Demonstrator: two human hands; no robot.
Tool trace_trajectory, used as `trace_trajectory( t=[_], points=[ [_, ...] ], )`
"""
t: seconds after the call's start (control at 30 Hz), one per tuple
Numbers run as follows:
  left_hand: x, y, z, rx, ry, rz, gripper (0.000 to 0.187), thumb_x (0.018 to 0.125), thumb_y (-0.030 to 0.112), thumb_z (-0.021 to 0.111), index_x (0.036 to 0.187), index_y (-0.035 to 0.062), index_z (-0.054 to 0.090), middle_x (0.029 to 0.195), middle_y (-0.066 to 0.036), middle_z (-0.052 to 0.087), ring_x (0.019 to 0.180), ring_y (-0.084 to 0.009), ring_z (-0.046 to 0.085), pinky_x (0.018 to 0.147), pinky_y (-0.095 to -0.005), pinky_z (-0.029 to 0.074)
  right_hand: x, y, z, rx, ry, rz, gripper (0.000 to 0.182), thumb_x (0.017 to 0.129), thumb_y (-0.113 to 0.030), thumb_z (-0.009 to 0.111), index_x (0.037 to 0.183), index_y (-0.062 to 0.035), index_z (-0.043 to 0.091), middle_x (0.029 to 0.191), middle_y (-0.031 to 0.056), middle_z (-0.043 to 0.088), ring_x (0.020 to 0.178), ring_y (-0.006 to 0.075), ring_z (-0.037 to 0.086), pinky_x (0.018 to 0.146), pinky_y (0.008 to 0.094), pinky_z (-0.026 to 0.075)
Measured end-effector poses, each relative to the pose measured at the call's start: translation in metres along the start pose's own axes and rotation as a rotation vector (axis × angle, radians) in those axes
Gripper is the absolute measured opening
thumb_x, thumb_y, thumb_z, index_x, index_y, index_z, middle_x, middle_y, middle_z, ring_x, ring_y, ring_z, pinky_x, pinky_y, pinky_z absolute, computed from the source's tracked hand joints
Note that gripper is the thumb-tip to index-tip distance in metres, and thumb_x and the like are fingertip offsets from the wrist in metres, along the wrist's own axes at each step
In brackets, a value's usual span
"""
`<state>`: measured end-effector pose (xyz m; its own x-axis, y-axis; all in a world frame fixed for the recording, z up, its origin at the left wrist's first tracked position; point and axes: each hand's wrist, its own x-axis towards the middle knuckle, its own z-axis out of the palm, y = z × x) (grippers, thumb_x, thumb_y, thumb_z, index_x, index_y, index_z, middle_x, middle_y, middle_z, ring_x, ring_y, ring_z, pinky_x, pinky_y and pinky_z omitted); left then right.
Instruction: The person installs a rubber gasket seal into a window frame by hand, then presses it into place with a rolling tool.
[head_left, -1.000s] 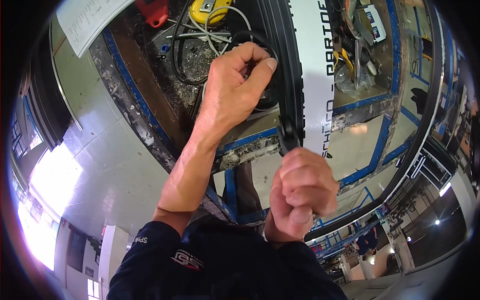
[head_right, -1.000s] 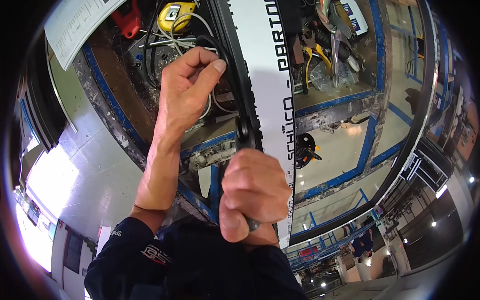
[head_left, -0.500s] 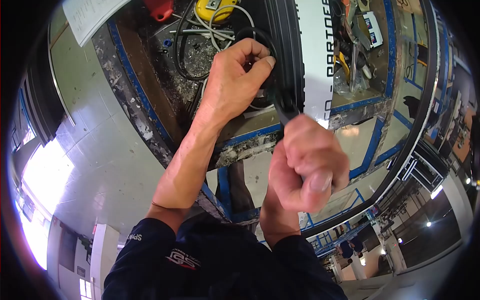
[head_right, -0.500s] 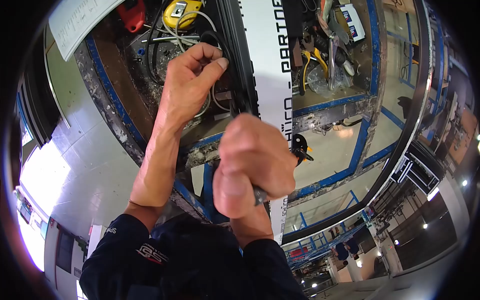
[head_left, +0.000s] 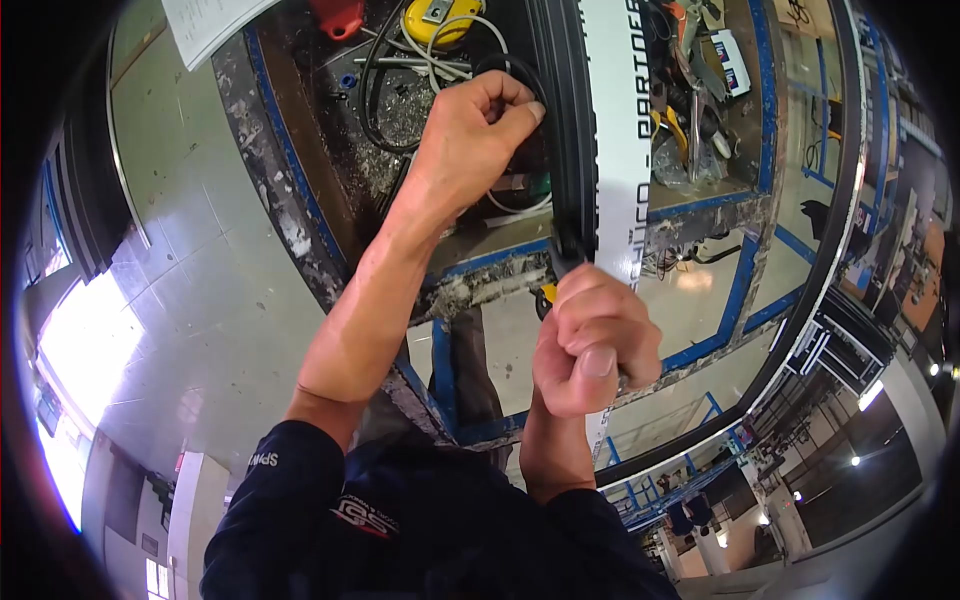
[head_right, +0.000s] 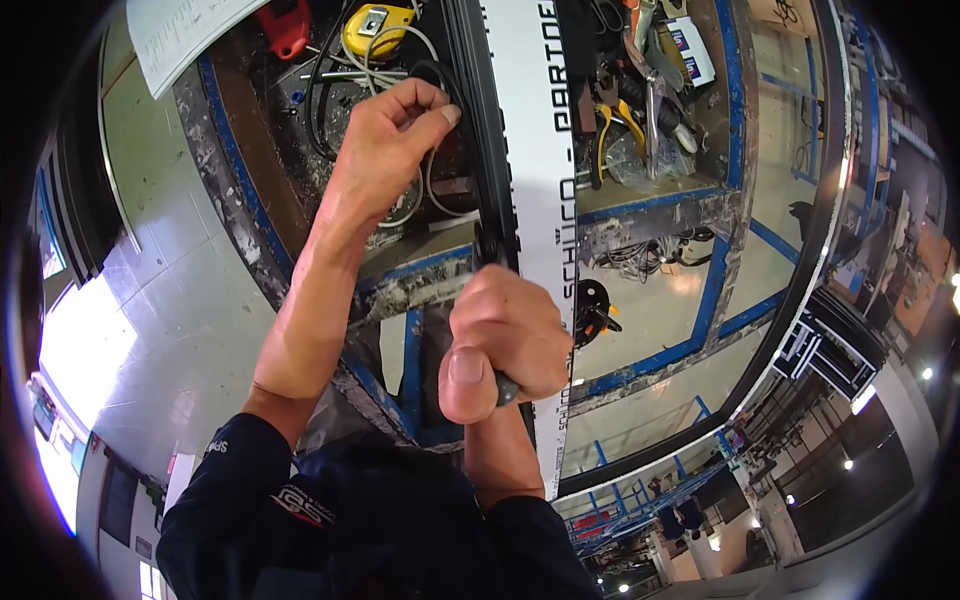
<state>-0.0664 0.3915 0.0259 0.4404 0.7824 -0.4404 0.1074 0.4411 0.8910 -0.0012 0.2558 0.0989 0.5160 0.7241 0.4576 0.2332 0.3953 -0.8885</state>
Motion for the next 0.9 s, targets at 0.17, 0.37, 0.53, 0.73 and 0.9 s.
trace_trajectory(
  t=[0.17, 0.37, 0.53, 0.73, 0.9],
  points=[
    [0.0, -0.009, 0.0, 0.096, -0.014, 0.087, 0.019, 0.095, 0.02, 0.067, 0.093, 0.0006, 0.068, 0.072, 0.002, 0.06, 0.068, -0.0055, 0.054, 0.062, -0.0226, 0.041, -0.032, -0.019, -0.018, -0.04, 0.04, 0.014, 0.027, 0.089, -0.017, 0.059, 0.07, -0.0008, 0.048, 0.054, 0.0074, 0.046, 0.044, 0.013, 0.037, 0.041, 0.0288, 0.028],
    [-0.064, -0.01, 0.018, 0.496, 0.062, 0.287, 0.029, 0.095, 0.023, 0.066, 0.103, -0.0044, 0.067, 0.079, -0.008, 0.067, 0.07, -0.0126, 0.058, 0.063, -0.0275, 0.046, -0.059, -0.039, -0.05, 0.2, 0.085, 0.037, 0.02, 0.08, -0.011, 0.066, 0.068, 0.0001, 0.055, 0.057, 0.0061, 0.053, 0.044, 0.0155, 0.043, 0.041, 0.0291, 0.033],
    [-0.173, -0.027, 0.068, 0.262, 0.179, 0.231, 0.014, 0.089, 0.01, 0.069, 0.094, -0.0032, 0.066, 0.081, -0.015, 0.067, 0.065, -0.0209, 0.064, 0.059, -0.0331, 0.049, -0.055, -0.075, -0.118, 0.575, 0.232, 0.131, 0.043, 0.101, -0.051, 0.055, 0.093, -0.0098, 0.047, 0.071, 0.0003, 0.048, 0.051, 0.0094, 0.04, 0.046, 0.0251, 0.033],
    [-0.197, -0.094, 0.103, 0.217, 0.199, 0.015, 0.014, 0.094, 0.01, 0.069, 0.094, -0.0041, 0.064, 0.068, 0.003, 0.057, 0.061, -0.0016, 0.049, 0.052, -0.0217, 0.038, -0.047, -0.024, -0.185, 1.106, 0.315, 0.414, 0.028, 0.101, -0.032, 0.06, 0.096, -0.0046, 0.057, 0.065, 0.0001, 0.042, 0.052, 0.0106, 0.036, 0.049, 0.0263, 0.031],
    [-0.194, -0.099, 0.103, 0.126, 0.214, 0.089, 0.018, 0.097, 0.013, 0.062, 0.097, -0.0044, 0.067, 0.067, 0.002, 0.057, 0.058, -0.0029, 0.05, 0.05, -0.0223, 0.038, -0.057, -0.011, -0.188, 1.319, 0.488, 0.535, 0.029, 0.094, -0.032, 0.068, 0.087, -0.0059, 0.057, 0.06, -0.0029, 0.037, 0.049, 0.0101, 0.033, 0.046, 0.0261, 0.029]
  ],
)
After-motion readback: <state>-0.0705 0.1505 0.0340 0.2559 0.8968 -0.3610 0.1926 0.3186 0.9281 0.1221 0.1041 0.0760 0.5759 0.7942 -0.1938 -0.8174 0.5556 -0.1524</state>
